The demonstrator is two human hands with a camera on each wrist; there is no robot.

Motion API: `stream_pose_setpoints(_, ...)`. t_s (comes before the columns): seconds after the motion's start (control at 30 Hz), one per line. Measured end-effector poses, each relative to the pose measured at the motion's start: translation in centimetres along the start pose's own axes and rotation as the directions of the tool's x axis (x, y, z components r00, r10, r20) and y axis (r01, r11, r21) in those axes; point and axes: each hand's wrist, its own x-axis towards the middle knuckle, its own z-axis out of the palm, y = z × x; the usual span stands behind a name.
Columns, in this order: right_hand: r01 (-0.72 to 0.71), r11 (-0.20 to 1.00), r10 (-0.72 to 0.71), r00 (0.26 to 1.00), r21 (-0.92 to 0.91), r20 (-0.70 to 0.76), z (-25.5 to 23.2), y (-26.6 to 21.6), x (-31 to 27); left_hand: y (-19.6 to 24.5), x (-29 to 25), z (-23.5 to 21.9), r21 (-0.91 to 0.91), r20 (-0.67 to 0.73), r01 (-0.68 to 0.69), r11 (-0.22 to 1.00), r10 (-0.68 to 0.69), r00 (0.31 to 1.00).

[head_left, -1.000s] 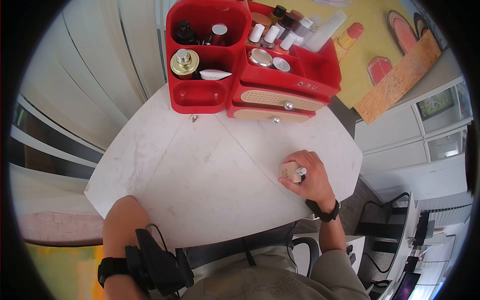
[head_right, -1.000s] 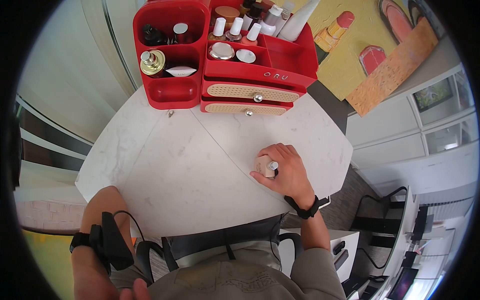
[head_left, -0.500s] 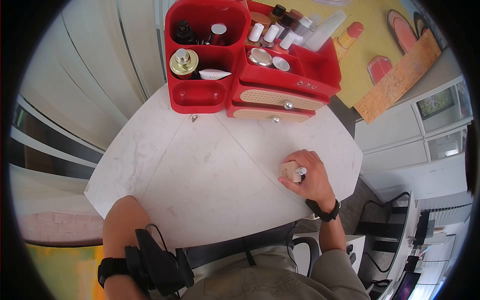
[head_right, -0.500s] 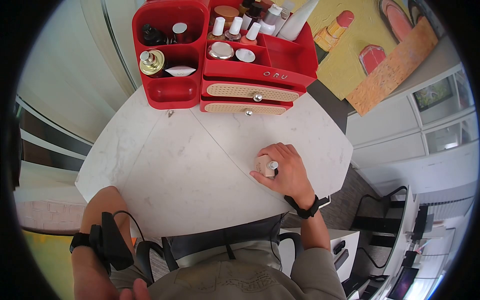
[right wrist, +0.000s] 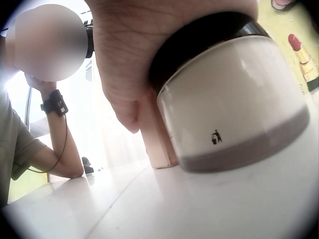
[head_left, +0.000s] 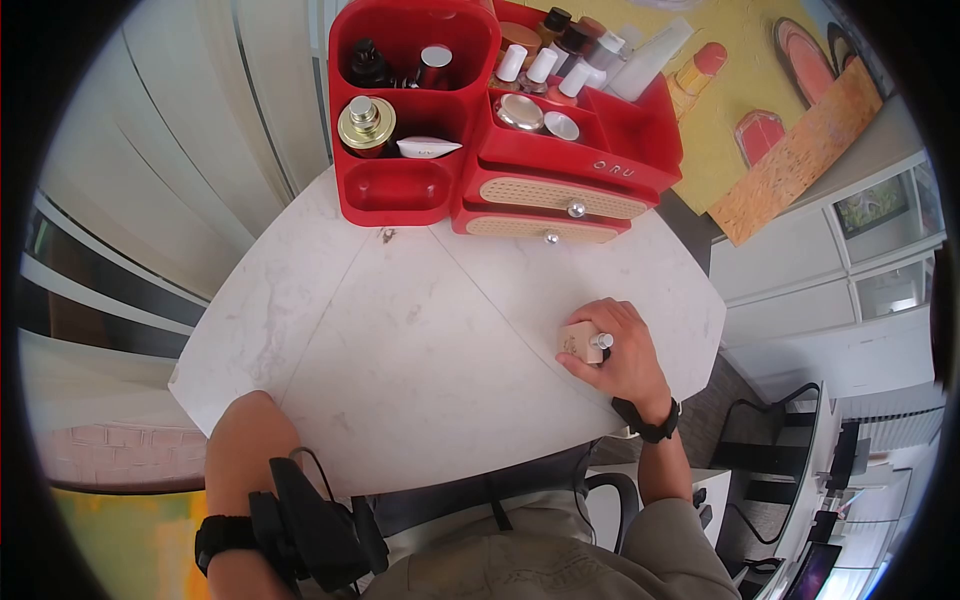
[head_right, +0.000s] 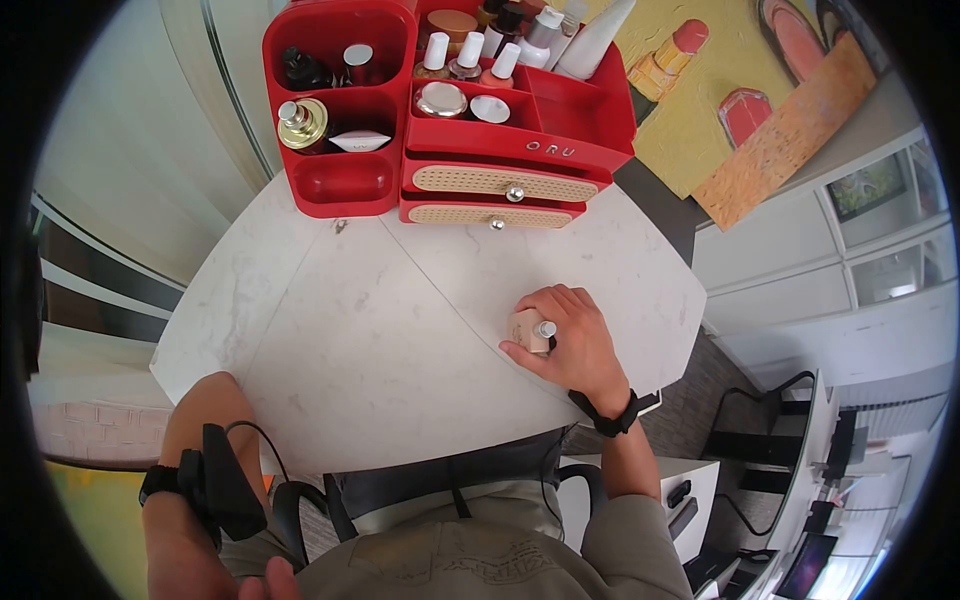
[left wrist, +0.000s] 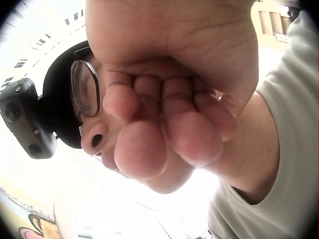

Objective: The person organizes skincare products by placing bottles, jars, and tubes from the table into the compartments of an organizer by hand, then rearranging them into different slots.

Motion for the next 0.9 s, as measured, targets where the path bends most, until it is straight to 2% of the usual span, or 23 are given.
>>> stream_pose_setpoints(0.07, -0.002, 1.000, 0.002, 1.000, 0.000, 0.003, 0.00, 0.01, -0.03, 0.02, -0.05, 0.22, 0.000, -0.007, -0.014, 1.000, 0.014, 1.000)
stream_pose_setpoints(0.13, -0.005, 1.000, 0.005, 1.000, 0.000, 0.006, 0.01, 0.04, -0.03, 0.09, -0.13, 0.46, -0.081, -0.079, 0.104, 0.991, -0.111, 0.991)
stream_pose_setpoints(0.33, 0.008, 1.000, -0.008, 1.000, 0.008, -0.005, 0.11, 0.15, -0.04, -0.28, -0.08, 0.34, -0.033, -0.047, 0.036, 0.999, -0.037, 0.998)
stream_pose_setpoints(0.57, 0.009, 1.000, -0.009, 1.000, -0.005, -0.006, 0.06, 0.11, -0.08, -0.01, -0.10, 0.45, -0.068, -0.068, 0.071, 0.995, -0.076, 0.995)
stream_pose_setpoints(0.73, 0.006, 1.000, -0.006, 1.000, -0.003, -0.009, 0.09, 0.11, -0.08, 0.34, 0.11, 0.17, -0.004, -0.017, 0.011, 1.000, -0.011, 1.000)
stream_pose_setpoints(0.9, 0.007, 1.000, -0.007, 1.000, 0.002, -0.006, 0.12, 0.18, -0.10, 0.12, -0.03, 0.10, -0.011, -0.011, 0.031, 0.999, -0.031, 0.999)
